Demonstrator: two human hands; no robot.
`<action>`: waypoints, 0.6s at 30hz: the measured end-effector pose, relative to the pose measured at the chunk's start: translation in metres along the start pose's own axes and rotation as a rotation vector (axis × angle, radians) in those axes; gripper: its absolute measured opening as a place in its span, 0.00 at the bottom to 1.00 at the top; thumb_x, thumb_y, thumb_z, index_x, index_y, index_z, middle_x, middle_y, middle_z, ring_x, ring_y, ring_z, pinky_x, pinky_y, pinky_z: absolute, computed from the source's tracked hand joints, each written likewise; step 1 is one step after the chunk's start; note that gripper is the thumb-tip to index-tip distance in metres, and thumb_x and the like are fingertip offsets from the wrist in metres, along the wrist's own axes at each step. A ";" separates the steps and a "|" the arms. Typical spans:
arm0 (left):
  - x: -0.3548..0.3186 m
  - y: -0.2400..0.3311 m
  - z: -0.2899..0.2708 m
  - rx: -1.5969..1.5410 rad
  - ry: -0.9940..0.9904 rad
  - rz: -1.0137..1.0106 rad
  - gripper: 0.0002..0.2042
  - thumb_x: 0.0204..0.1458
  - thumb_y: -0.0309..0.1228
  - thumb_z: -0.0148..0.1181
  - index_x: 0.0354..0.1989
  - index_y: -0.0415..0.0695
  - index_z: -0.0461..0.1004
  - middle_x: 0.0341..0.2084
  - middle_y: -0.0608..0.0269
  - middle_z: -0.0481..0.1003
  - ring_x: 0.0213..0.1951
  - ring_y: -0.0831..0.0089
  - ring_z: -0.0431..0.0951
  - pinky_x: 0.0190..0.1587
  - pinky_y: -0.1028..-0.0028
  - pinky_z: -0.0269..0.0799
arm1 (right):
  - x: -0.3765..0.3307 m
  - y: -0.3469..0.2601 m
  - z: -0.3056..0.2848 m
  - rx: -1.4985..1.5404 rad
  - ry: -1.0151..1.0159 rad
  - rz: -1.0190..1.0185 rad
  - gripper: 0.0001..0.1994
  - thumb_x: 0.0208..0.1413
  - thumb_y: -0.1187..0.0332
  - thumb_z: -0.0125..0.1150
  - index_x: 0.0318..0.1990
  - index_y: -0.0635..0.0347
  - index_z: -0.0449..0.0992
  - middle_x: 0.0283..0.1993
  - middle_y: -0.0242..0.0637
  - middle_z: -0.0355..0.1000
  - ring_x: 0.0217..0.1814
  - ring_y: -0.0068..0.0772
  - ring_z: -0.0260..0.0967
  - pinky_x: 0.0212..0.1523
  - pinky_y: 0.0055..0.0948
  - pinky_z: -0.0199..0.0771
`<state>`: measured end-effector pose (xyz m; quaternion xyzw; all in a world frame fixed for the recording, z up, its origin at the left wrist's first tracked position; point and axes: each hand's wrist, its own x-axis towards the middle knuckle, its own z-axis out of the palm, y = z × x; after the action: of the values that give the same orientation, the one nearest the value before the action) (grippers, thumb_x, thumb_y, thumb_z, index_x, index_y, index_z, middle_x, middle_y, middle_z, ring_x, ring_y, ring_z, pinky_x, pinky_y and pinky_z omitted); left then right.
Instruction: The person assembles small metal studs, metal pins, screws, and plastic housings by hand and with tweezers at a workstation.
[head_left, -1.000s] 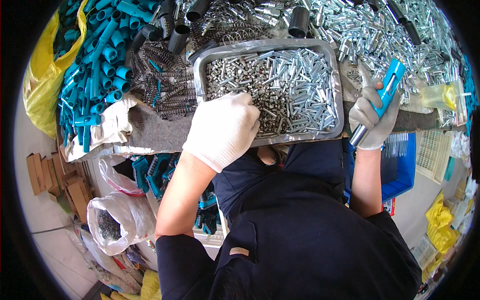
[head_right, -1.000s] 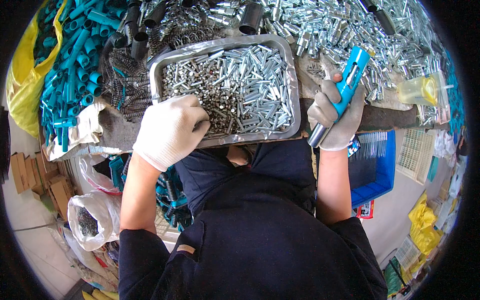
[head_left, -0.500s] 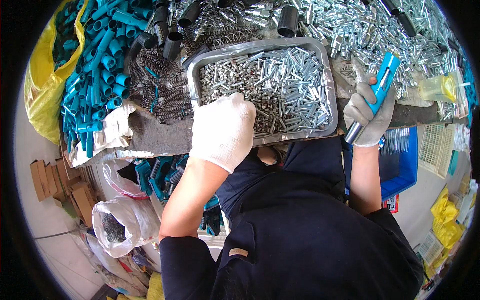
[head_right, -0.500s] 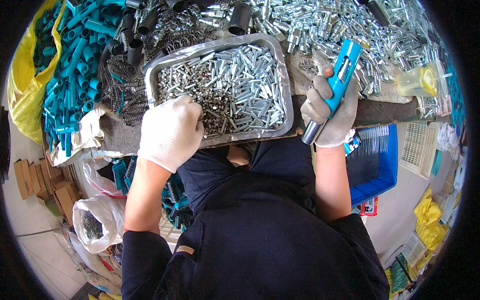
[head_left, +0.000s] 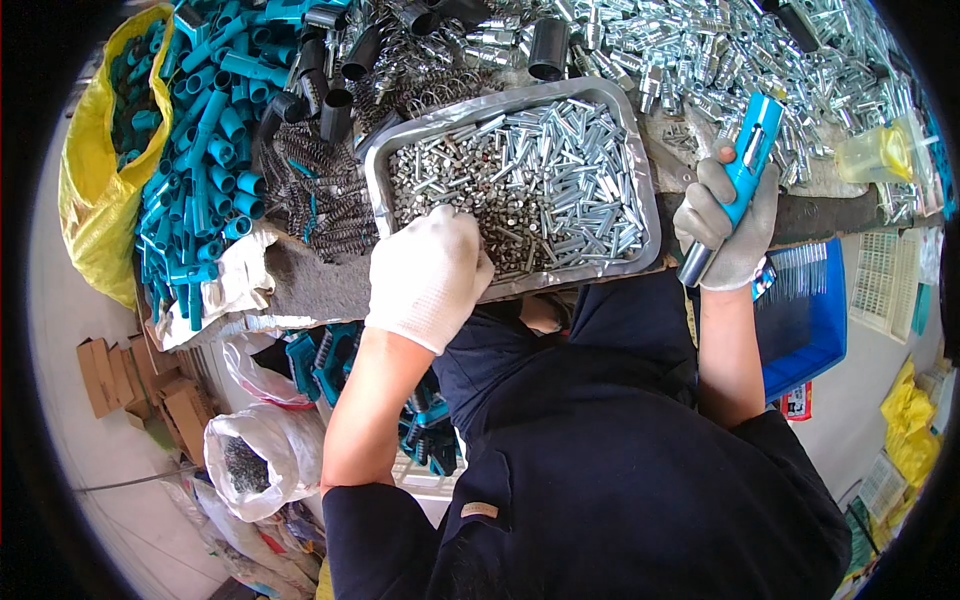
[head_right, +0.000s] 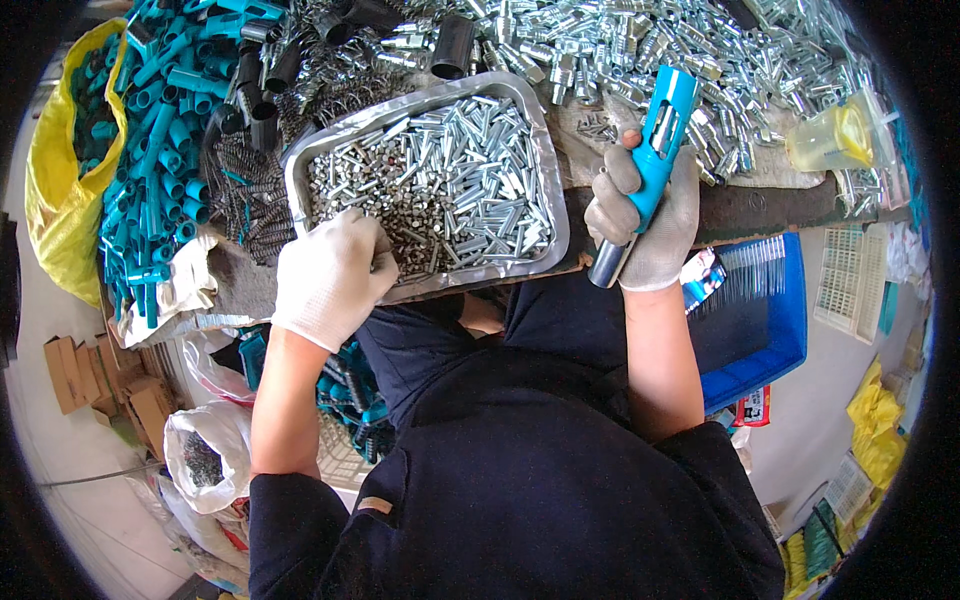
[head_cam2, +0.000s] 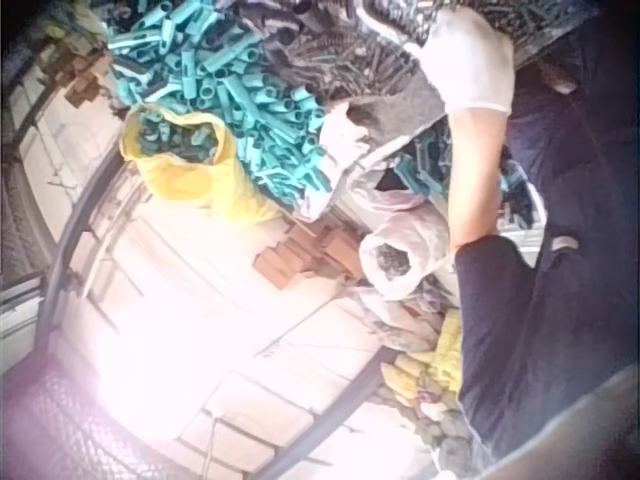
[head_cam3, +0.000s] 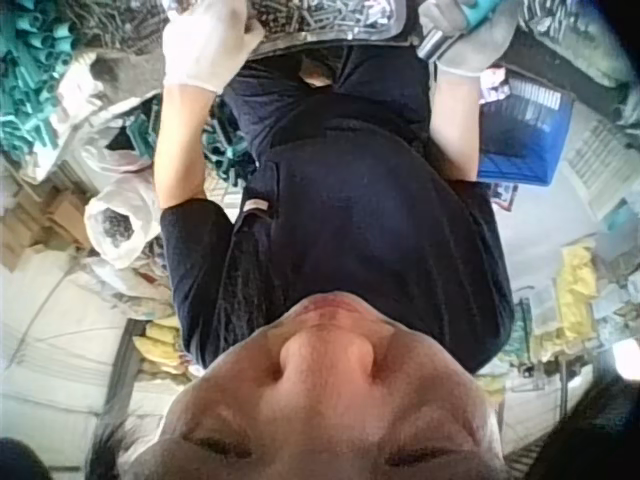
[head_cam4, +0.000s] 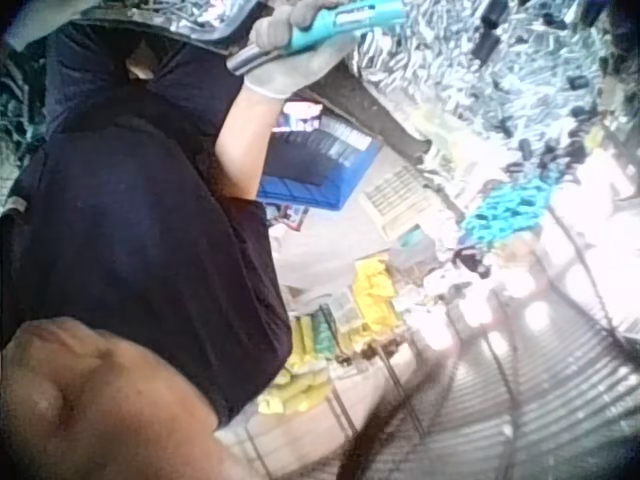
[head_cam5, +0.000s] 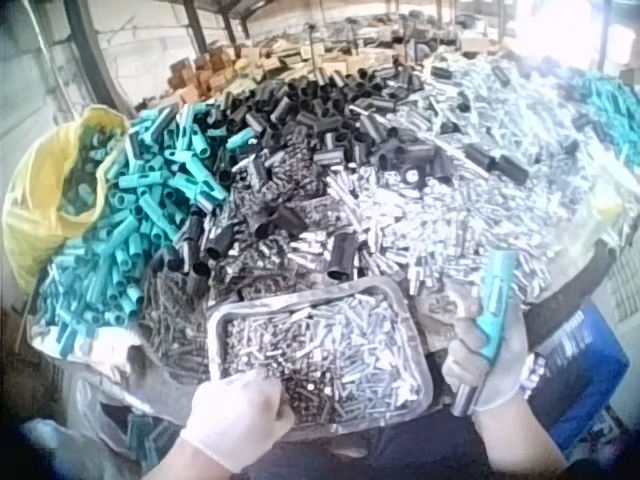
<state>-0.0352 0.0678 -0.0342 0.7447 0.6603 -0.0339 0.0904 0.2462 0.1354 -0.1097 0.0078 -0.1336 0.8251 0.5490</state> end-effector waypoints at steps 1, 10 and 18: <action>-0.002 -0.002 -0.003 0.005 -0.002 0.002 0.05 0.46 0.32 0.59 0.27 0.44 0.75 0.29 0.56 0.76 0.33 0.56 0.79 0.36 0.61 0.74 | 0.000 0.000 0.001 -0.015 0.002 0.000 0.26 0.66 0.45 0.45 0.52 0.62 0.67 0.27 0.28 0.53 0.17 0.17 0.46 0.15 0.20 0.45; -0.009 -0.008 -0.031 -0.184 0.105 -0.012 0.04 0.48 0.30 0.59 0.29 0.44 0.75 0.29 0.57 0.75 0.32 0.55 0.78 0.36 0.64 0.74 | -0.001 -0.001 0.000 -0.051 0.006 -0.002 0.26 0.66 0.45 0.46 0.51 0.62 0.67 0.27 0.28 0.54 0.17 0.19 0.47 0.15 0.21 0.46; 0.002 -0.002 -0.009 0.009 0.110 0.098 0.03 0.45 0.30 0.61 0.25 0.48 0.79 0.27 0.64 0.75 0.31 0.62 0.79 0.34 0.67 0.74 | -0.002 -0.001 0.001 -0.048 0.055 -0.012 0.26 0.66 0.45 0.45 0.51 0.63 0.67 0.27 0.29 0.54 0.17 0.18 0.46 0.15 0.21 0.45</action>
<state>-0.0375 0.0711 -0.0261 0.7772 0.6271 0.0087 0.0521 0.2483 0.1334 -0.1085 -0.0272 -0.1382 0.8182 0.5574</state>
